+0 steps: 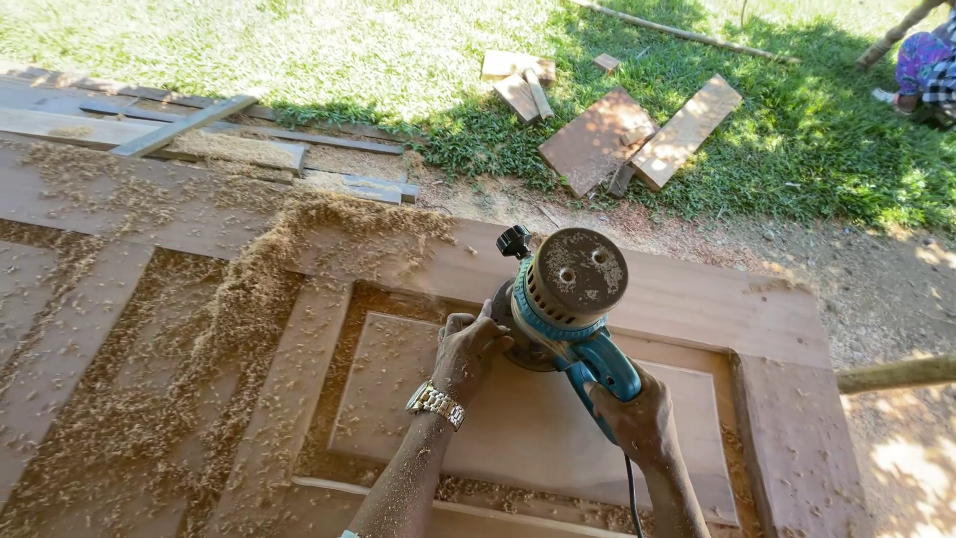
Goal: Use a power router to carve decorative recessed panels into a wooden door.
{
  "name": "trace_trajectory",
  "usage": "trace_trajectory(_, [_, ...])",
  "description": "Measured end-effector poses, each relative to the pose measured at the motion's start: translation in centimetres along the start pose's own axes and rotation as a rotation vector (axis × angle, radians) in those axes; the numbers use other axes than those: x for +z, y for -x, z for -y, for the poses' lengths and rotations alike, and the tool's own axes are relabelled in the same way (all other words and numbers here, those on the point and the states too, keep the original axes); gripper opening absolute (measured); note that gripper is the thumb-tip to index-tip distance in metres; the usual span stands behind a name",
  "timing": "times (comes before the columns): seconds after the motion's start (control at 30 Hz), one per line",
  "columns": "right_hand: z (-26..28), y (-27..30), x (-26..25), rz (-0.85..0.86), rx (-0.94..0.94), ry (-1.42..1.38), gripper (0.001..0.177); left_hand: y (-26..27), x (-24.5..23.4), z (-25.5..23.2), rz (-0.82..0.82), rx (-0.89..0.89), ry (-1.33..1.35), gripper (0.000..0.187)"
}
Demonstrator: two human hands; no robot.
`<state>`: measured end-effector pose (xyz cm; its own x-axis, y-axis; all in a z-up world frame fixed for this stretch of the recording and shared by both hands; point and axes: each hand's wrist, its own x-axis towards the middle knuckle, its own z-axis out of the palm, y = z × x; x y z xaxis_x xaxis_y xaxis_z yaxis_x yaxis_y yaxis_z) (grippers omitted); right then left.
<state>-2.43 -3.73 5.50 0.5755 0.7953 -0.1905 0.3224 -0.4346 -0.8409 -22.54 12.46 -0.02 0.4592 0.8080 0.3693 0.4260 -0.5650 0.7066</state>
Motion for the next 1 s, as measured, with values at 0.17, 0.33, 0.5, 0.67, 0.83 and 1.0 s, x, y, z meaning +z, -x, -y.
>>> trace_trajectory(0.17, [0.2,0.0,2.2,-0.016,-0.024,-0.017,0.026,-0.4,-2.6,0.5,-0.013,0.056,0.018,0.017])
trace_trajectory(0.33, [1.3,0.2,3.8,-0.084,-0.139,-0.071,0.045,-0.8,-3.4,1.7,0.035,0.039,0.035,0.029])
trace_trajectory(0.5, [3.0,1.1,4.3,-0.068,-0.133,-0.112,0.041,-0.7,-2.7,3.7,0.049,-0.042,-0.056,0.018])
trace_trajectory(0.67, [5.6,2.1,4.3,-0.068,-0.071,-0.142,0.043,-1.2,-3.4,3.9,0.058,-0.042,-0.141,0.018])
trace_trajectory(0.83, [7.6,2.3,4.9,-0.031,-0.045,-0.126,0.051,-0.9,-4.1,6.1,0.123,-0.142,-0.221,0.021])
trace_trajectory(1.0, [9.0,2.0,6.9,0.060,-0.050,-0.083,0.053,-0.5,-6.7,7.8,0.115,-0.153,-0.275,0.024])
